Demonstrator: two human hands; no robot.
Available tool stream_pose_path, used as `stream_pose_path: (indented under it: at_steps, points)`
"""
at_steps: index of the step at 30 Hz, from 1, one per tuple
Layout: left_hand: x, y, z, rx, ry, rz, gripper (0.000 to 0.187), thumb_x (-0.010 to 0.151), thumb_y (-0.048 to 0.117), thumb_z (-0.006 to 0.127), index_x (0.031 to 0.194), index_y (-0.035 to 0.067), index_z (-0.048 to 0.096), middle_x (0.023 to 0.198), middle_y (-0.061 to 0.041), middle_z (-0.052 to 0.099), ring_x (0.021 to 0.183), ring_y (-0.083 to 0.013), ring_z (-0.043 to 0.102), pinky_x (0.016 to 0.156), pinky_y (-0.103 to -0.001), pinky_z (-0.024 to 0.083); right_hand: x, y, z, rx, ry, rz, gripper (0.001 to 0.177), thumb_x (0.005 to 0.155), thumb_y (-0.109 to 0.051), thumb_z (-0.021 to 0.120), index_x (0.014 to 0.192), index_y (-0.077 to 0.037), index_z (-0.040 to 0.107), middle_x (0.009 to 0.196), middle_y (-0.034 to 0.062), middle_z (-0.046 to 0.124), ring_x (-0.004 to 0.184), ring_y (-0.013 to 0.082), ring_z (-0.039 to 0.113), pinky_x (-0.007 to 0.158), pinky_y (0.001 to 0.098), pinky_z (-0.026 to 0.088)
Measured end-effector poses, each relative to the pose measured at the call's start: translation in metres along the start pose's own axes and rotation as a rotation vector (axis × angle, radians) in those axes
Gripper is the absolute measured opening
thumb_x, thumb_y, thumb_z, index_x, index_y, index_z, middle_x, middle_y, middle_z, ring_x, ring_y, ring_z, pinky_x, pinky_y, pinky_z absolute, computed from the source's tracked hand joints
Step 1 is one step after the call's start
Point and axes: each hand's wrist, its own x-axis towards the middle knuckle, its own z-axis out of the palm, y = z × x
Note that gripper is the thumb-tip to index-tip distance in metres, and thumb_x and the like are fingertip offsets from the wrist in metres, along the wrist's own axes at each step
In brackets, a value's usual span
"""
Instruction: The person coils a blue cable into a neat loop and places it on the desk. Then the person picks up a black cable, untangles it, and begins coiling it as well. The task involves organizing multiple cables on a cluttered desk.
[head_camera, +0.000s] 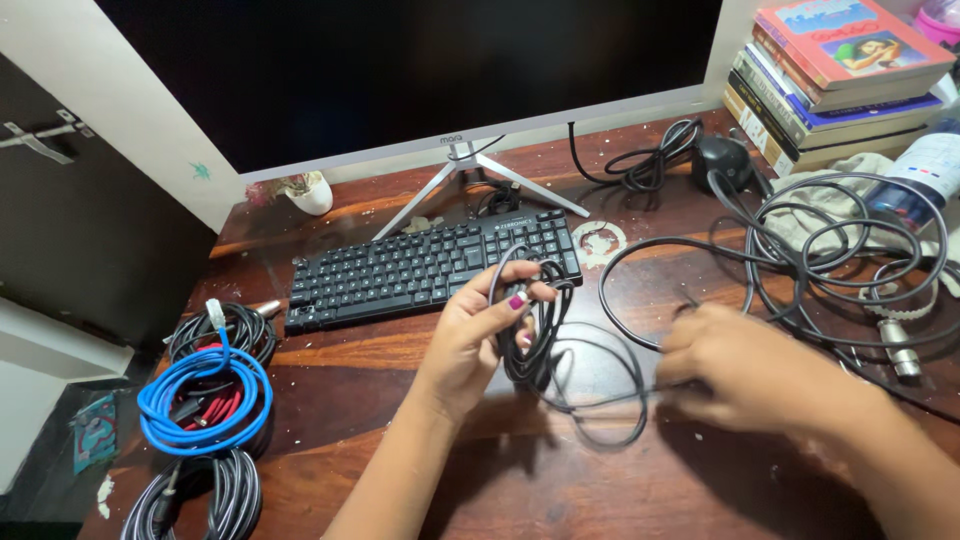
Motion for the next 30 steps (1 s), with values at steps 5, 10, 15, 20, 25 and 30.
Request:
stream_pose_path:
  at_steps: [5, 10, 15, 20, 25, 30]
  points:
    - [-0.002, 0.011, -0.009, -0.135, -0.022, 0.04, 0.029, 0.098, 0.006, 0.066, 0.126, 0.0, 0.062, 0.108, -0.014, 0.071, 0.071, -0.0102, 0.06, 0.064, -0.021, 0.05, -0.036, 0.055, -0.023, -0.348, 0.225, 0.426, 0.025, 0.064, -0.028, 0.079, 0.086, -0.016, 0.08, 0.091, 0.0037, 0.077, 0.089, 0.0269, 0.072, 0.081, 0.0429, 0.054]
    - [-0.004, 0.011, -0.008, -0.129, -0.058, 0.037, 0.026, 0.1, 0.008, 0.066, 0.124, -0.001, 0.061, 0.106, -0.013, 0.07, 0.073, -0.0107, 0.057, 0.065, -0.021, 0.047, -0.057, 0.094, -0.032, -0.553, 0.096, 0.91, 0.026, 0.081, -0.04, 0.071, 0.098, -0.021, 0.08, 0.101, 0.0002, 0.078, 0.104, 0.0224, 0.073, 0.091, 0.0426, 0.056]
    - [-0.007, -0.004, 0.005, -0.094, -0.139, -0.08, 0.028, 0.1, 0.011, 0.066, 0.126, 0.0, 0.062, 0.096, -0.009, 0.066, 0.073, -0.0095, 0.053, 0.064, -0.021, 0.04, -0.051, 0.091, -0.025, -0.459, 0.106, 0.803, 0.041, 0.079, -0.041, 0.073, 0.117, -0.025, 0.074, 0.115, 0.0032, 0.069, 0.118, 0.0256, 0.064, 0.101, 0.0427, 0.053]
    - [-0.013, -0.006, 0.013, -0.075, -0.256, -0.126, 0.028, 0.101, 0.014, 0.065, 0.126, 0.001, 0.062, 0.092, -0.006, 0.063, 0.067, -0.006, 0.046, 0.057, -0.02, 0.031, -0.021, 0.046, -0.025, -0.038, 0.297, 0.346, 0.083, 0.07, -0.031, 0.075, 0.146, -0.014, 0.046, 0.136, 0.0139, 0.05, 0.131, 0.0337, 0.05, 0.109, 0.0465, 0.04]
    - [-0.016, -0.008, 0.016, -0.249, -0.41, -0.171, 0.022, 0.107, 0.015, 0.064, 0.124, 0.001, 0.063, 0.087, -0.003, 0.057, 0.065, -0.0047, 0.038, 0.055, -0.02, 0.027, 0.008, 0.01, -0.005, 0.295, 0.234, 0.268, 0.086, 0.072, -0.027, 0.075, 0.149, -0.011, 0.041, 0.149, 0.0146, 0.042, 0.136, 0.0305, 0.045, 0.107, 0.0452, 0.04]
    - [-0.021, -0.008, 0.015, -0.241, -0.469, -0.196, 0.018, 0.11, 0.015, 0.063, 0.118, -0.001, 0.064, 0.077, -0.003, 0.056, 0.06, -0.0049, 0.042, 0.054, -0.02, 0.027, 0.018, 0.013, 0.022, 0.397, 0.239, 0.245, 0.051, 0.086, -0.018, 0.067, 0.136, -0.011, 0.059, 0.129, 0.0113, 0.065, 0.118, 0.0264, 0.064, 0.096, 0.0387, 0.054]
